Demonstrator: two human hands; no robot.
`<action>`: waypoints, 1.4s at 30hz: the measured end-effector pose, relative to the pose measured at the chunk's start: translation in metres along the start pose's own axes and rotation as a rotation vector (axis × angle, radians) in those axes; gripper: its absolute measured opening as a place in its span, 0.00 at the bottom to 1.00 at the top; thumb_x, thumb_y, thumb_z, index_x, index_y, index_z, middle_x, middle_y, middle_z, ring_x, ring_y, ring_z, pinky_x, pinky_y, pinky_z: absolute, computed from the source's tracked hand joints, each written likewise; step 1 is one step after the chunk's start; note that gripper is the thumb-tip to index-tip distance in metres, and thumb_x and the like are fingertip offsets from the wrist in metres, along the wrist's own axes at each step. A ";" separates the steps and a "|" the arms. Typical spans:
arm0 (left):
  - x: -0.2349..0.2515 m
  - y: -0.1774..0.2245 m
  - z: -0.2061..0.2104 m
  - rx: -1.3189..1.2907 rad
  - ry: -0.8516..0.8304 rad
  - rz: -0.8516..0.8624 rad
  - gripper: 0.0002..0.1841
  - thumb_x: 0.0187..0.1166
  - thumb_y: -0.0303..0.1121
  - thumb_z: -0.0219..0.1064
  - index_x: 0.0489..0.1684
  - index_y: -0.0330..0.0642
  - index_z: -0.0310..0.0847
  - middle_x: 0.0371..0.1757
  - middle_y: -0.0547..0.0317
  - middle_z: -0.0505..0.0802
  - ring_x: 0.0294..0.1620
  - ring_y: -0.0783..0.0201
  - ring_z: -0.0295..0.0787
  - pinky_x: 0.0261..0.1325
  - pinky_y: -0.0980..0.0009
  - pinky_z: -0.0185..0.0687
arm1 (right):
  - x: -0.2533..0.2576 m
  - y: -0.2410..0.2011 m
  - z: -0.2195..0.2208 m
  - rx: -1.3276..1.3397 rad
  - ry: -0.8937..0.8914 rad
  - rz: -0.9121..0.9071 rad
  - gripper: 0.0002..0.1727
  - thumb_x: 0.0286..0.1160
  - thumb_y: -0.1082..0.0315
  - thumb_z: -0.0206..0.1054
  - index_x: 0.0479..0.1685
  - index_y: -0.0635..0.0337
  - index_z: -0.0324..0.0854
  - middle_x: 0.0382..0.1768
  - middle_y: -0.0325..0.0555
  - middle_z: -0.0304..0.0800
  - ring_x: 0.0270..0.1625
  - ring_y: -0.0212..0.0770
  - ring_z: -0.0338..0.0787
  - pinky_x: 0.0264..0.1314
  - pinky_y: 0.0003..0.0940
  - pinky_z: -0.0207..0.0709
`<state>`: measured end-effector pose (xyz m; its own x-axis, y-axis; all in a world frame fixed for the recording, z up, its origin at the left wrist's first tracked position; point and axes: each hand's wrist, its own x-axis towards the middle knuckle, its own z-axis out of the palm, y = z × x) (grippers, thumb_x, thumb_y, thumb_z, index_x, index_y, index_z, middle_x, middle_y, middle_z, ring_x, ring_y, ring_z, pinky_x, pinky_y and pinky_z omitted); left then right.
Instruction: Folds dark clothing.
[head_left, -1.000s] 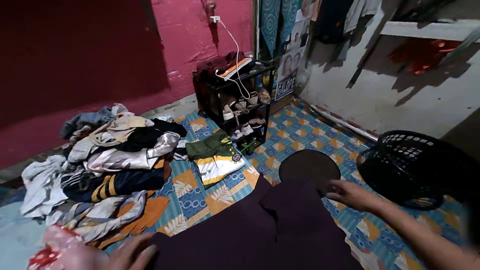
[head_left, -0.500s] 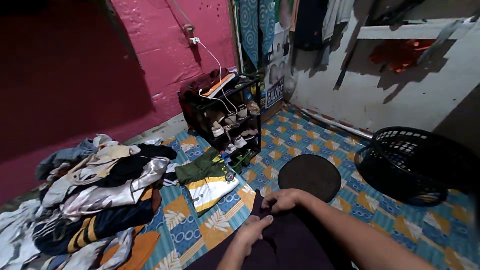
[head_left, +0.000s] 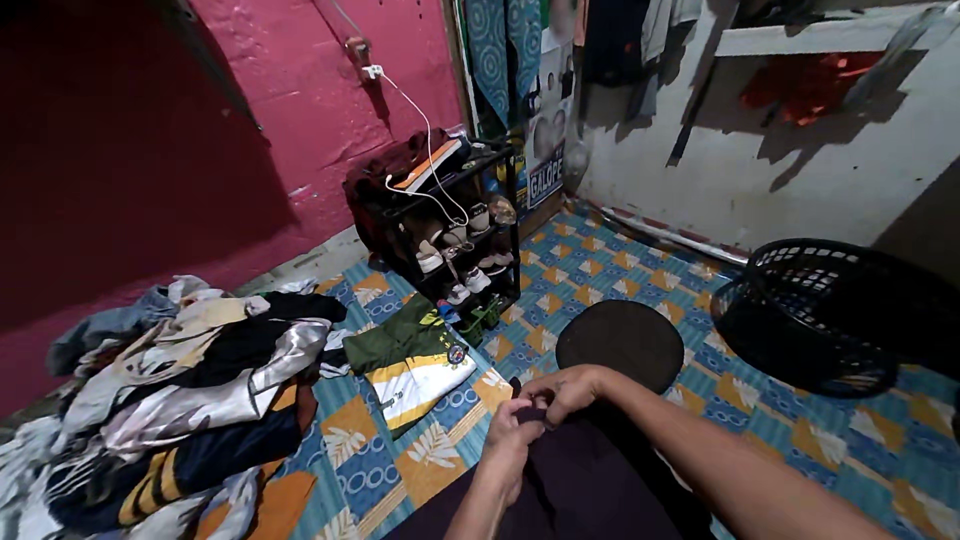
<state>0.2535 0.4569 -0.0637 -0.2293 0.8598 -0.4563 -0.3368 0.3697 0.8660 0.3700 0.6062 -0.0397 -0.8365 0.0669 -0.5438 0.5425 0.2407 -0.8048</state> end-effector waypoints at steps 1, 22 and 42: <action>-0.003 0.011 0.003 0.014 -0.025 0.035 0.23 0.70 0.15 0.66 0.66 0.29 0.70 0.53 0.45 0.87 0.50 0.61 0.88 0.53 0.63 0.86 | -0.007 -0.004 -0.004 -0.025 0.001 -0.008 0.21 0.72 0.80 0.66 0.65 0.73 0.73 0.50 0.60 0.80 0.49 0.46 0.79 0.58 0.46 0.73; -0.111 0.026 0.076 1.087 -0.465 0.407 0.19 0.74 0.22 0.63 0.64 0.35 0.87 0.54 0.36 0.90 0.58 0.39 0.88 0.63 0.43 0.80 | -0.190 0.070 0.094 -0.817 0.725 0.174 0.09 0.62 0.70 0.79 0.42 0.54 0.94 0.61 0.59 0.89 0.71 0.68 0.81 0.70 0.76 0.67; -0.143 -0.060 0.060 1.233 -0.527 0.889 0.12 0.70 0.23 0.66 0.43 0.45 0.93 0.37 0.49 0.92 0.42 0.47 0.91 0.43 0.50 0.80 | -0.210 0.108 0.194 0.454 0.988 0.347 0.09 0.78 0.73 0.59 0.49 0.67 0.79 0.43 0.48 0.83 0.44 0.39 0.84 0.49 0.38 0.80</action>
<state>0.3616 0.3330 -0.0380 0.4710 0.8694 0.1490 0.6892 -0.4682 0.5530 0.6191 0.4302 -0.0586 -0.2213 0.8429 -0.4904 0.5661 -0.2984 -0.7684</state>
